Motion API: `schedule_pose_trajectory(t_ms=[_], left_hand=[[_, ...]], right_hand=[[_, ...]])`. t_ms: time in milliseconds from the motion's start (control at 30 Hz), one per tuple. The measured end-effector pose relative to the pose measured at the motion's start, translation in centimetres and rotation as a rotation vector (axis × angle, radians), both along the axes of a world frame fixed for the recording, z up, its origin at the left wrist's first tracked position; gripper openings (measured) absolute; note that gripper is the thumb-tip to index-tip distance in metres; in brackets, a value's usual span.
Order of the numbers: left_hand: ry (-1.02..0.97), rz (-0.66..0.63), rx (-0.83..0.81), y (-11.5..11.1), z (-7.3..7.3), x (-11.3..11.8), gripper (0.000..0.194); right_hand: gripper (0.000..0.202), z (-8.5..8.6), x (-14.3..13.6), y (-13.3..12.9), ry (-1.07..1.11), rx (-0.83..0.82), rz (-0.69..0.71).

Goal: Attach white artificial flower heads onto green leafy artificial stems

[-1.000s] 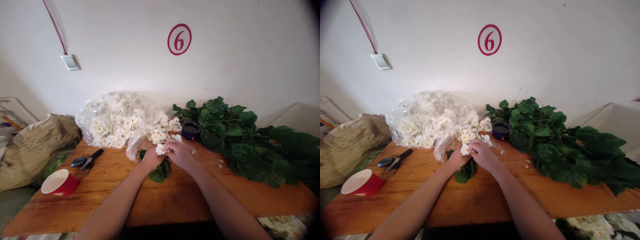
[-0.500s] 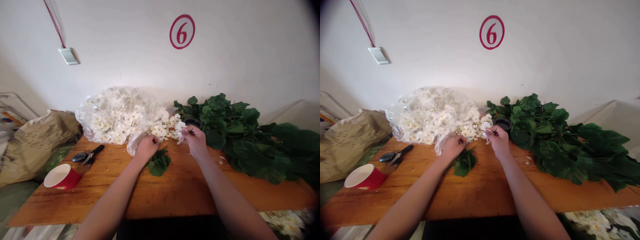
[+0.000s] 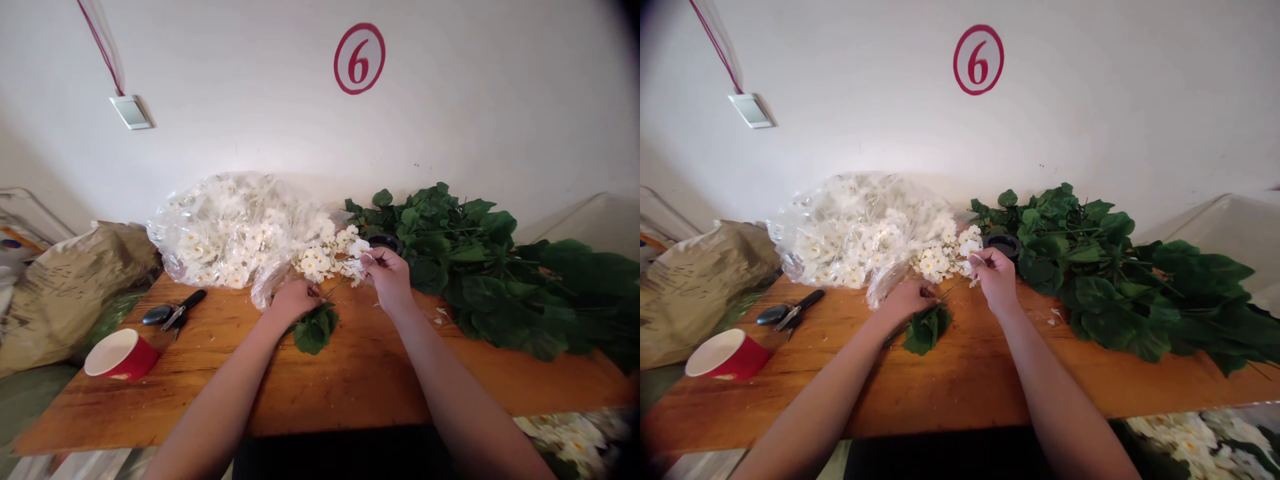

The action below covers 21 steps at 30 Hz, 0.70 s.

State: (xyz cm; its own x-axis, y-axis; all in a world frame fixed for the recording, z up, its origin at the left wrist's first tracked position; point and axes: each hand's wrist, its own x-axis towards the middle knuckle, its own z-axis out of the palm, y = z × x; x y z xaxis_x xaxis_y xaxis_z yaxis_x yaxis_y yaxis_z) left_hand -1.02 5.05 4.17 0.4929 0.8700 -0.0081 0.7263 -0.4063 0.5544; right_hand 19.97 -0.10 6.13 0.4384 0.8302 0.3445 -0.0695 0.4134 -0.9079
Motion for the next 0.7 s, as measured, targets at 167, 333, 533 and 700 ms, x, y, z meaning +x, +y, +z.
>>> schedule_pose_trajectory(t_ms=[167, 333, 533, 700], left_hand=[[-0.071, -0.087, 0.024, 0.3, -0.6, 0.3, 0.026], [-0.237, -0.128, 0.217, -0.6, -1.0, 1.3, 0.026], [-0.543, -0.176, 0.487, -2.3, -2.5, 2.6, 0.025], [-0.398, -0.098, 0.429, -2.7, -2.5, 2.7, 0.018]], right_hand=[[0.020, 0.2, 0.0, -0.1, 0.014, 0.006, -0.025], [0.023, 0.5, 0.0, -0.3, 0.009, -0.003, -0.041], [0.021, 0.5, 0.3, -0.3, -0.004, 0.012, -0.065], [0.022, 1.3, 1.1, -0.6, 0.016, 0.047, -0.104]])
